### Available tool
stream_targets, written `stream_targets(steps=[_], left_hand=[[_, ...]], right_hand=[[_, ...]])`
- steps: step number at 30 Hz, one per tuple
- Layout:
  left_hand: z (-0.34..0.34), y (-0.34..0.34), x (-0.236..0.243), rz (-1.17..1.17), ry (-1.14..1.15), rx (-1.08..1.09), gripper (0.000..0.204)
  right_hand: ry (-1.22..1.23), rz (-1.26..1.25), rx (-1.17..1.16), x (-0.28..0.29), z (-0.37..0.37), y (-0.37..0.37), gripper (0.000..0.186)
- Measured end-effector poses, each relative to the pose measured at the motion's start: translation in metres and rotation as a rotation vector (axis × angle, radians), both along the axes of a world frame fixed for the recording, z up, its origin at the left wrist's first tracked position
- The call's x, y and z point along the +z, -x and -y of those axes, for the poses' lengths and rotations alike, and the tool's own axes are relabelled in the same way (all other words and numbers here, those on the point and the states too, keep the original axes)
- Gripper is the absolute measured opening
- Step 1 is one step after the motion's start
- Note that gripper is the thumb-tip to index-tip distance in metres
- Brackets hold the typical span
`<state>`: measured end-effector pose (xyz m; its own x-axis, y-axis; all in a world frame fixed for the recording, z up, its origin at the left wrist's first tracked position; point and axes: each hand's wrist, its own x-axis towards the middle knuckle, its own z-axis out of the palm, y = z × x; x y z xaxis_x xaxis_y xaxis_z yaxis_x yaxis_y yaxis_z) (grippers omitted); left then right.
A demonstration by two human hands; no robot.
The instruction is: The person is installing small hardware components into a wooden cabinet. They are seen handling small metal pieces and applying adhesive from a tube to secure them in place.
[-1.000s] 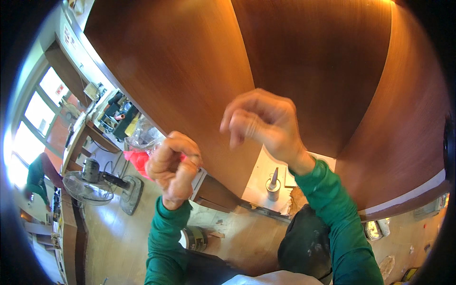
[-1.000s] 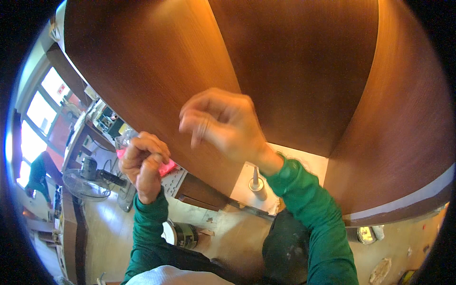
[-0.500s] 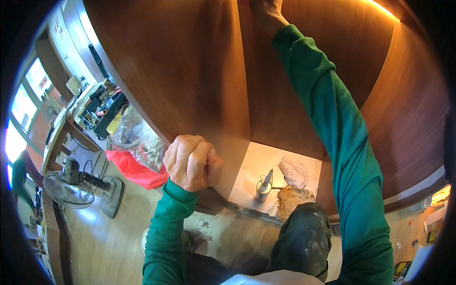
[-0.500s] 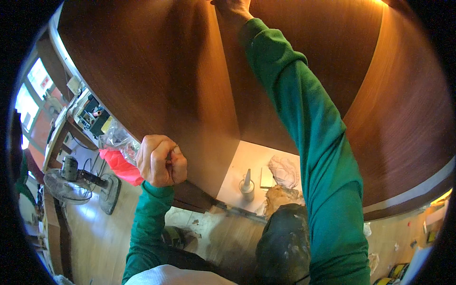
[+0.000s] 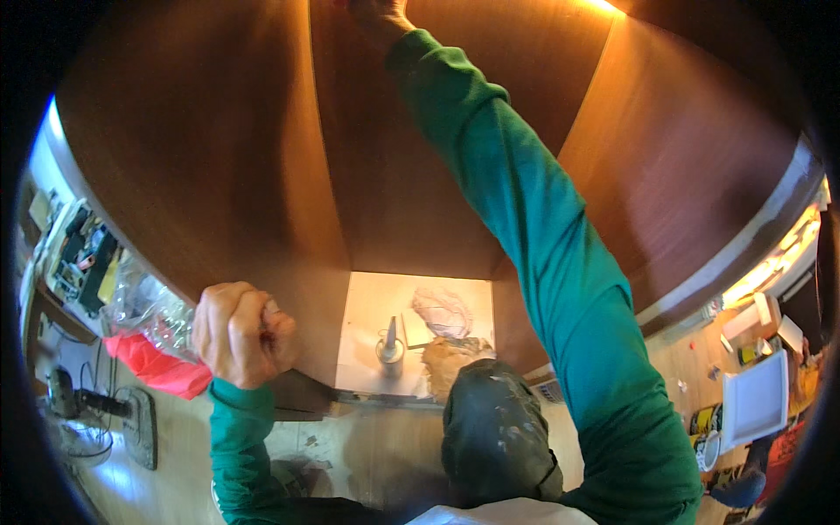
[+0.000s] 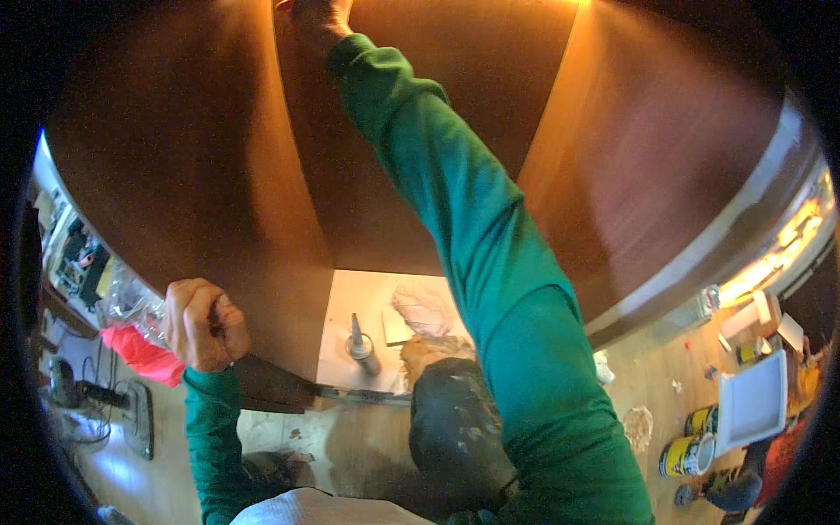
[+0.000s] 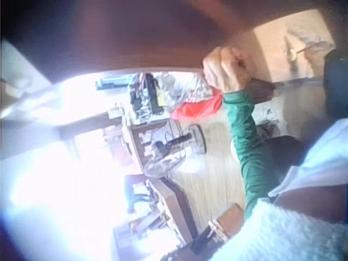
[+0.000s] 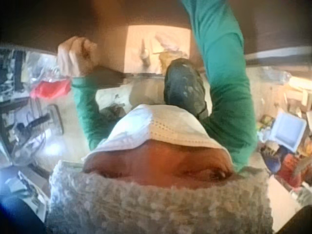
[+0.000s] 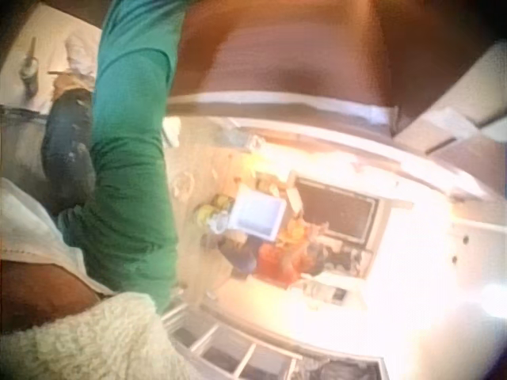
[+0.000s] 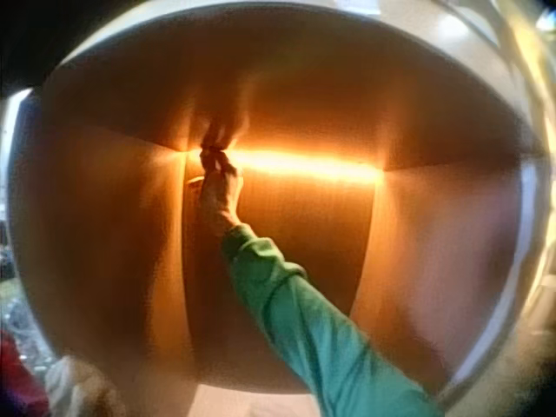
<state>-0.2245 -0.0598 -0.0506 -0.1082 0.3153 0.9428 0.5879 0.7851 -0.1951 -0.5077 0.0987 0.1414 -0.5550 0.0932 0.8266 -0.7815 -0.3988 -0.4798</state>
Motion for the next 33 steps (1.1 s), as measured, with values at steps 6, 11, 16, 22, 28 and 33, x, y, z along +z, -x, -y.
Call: stream_targets(steps=[6, 11, 16, 22, 28, 33], left_hand=[[-0.003, 0.001, -0.001, 0.020, -0.012, 0.012, 0.018], [0.002, -0.004, 0.004, 0.031, 0.042, 0.031, 0.024], [0.005, -0.003, -0.001, 0.017, 0.031, 0.071, 0.022], [0.005, 0.000, 0.001, -0.029, 0.065, 0.112, 0.014], [0.004, 0.002, -0.003, -0.027, 0.037, 0.132, 0.019], [0.006, 0.005, -0.003, -0.061, 0.043, 0.101, 0.015]], right_hand=[[0.051, -0.024, 0.051, -0.018, -0.012, -0.007, 0.024], [0.102, 0.113, 0.087, -0.091, -0.025, -0.090, 0.015], [0.022, 0.223, -0.048, -0.166, -0.032, -0.134, 0.015], [-0.057, 0.249, -0.062, -0.207, -0.030, -0.145, 0.013], [-0.156, 0.225, -0.033, -0.233, -0.024, -0.158, 0.014], [-0.184, 0.255, -0.022, -0.245, -0.021, -0.163, 0.013]])
